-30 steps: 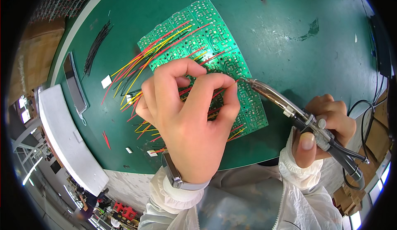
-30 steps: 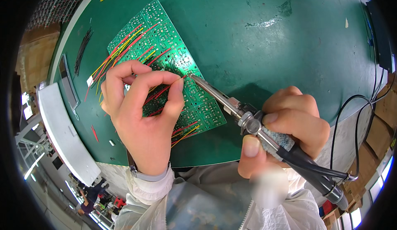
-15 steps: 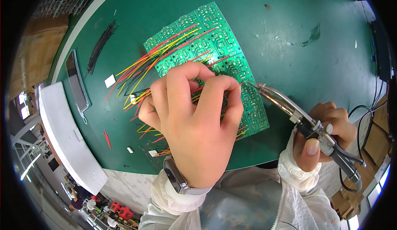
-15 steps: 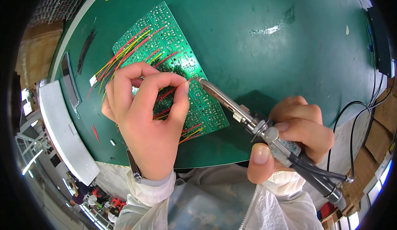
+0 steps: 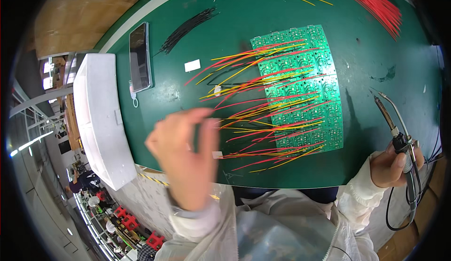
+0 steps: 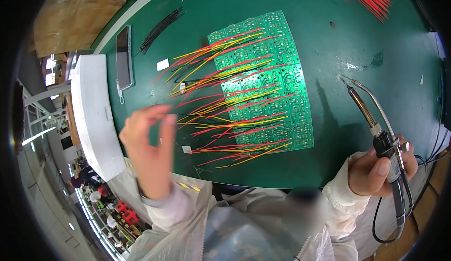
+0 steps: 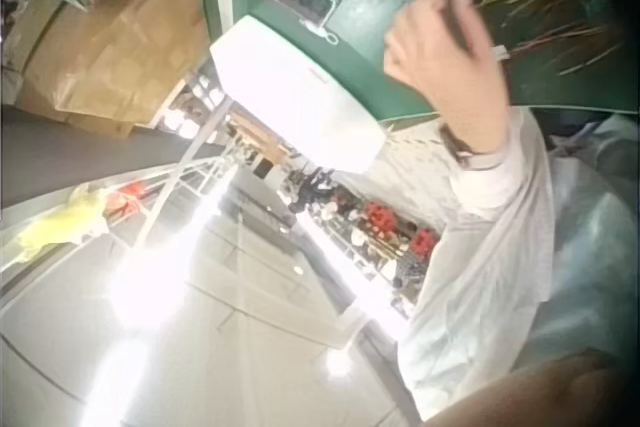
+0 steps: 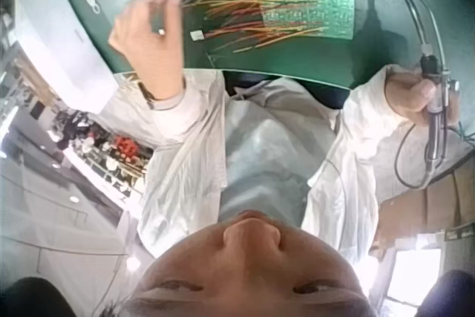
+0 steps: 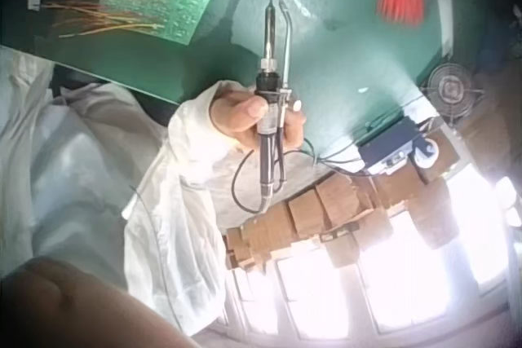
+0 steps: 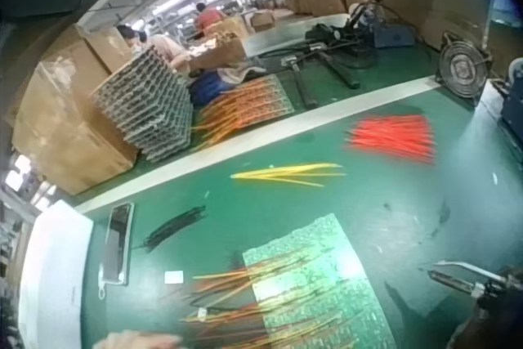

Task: The person solders electrical components and wires onto a green circuit board using a soldering iron and solder wire.

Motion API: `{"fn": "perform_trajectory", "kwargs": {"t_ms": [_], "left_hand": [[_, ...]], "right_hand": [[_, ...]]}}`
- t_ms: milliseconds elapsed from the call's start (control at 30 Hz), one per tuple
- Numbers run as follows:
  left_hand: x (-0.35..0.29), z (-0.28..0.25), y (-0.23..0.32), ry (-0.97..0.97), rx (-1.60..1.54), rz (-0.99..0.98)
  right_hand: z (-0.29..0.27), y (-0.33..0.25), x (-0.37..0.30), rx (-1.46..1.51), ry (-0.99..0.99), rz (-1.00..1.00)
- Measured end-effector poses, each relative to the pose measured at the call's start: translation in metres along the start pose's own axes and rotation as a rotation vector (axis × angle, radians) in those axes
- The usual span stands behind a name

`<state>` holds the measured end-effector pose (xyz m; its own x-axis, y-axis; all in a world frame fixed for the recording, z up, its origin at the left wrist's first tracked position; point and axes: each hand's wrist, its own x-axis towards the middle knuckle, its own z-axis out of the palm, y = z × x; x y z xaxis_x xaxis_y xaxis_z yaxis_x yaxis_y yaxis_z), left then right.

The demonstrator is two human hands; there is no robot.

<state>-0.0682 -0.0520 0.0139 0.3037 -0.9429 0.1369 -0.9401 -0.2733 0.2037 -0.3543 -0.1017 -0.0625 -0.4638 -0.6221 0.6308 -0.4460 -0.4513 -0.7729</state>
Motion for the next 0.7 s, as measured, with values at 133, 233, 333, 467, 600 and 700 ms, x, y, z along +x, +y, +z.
{"fn": "perform_trajectory", "kwargs": {"t_ms": [133,233,333,467,600,700], "left_hand": [[-0.014,-0.025,-0.112,0.13,0.207,-0.176],[-0.015,-0.023,-0.133,0.061,-0.035,-0.292],[-0.011,-0.018,-0.137,0.02,-0.115,-0.299],[-0.009,-0.012,-0.138,-0.001,-0.151,-0.302],[-0.009,-0.006,-0.144,-0.001,-0.142,-0.284],[-0.015,-0.008,-0.145,-0.039,-0.112,-0.237]], "right_hand": [[0.008,-0.006,-0.001,0.18,-0.11,-0.001],[0.013,-0.011,-0.003,0.188,-0.111,0.012],[0.01,-0.009,-0.004,0.197,-0.112,0.043],[0.006,-0.008,-0.005,0.187,-0.114,0.056],[0.005,-0.012,-0.006,0.173,-0.126,0.063],[0.009,-0.016,-0.009,0.146,-0.105,0.065]]}}
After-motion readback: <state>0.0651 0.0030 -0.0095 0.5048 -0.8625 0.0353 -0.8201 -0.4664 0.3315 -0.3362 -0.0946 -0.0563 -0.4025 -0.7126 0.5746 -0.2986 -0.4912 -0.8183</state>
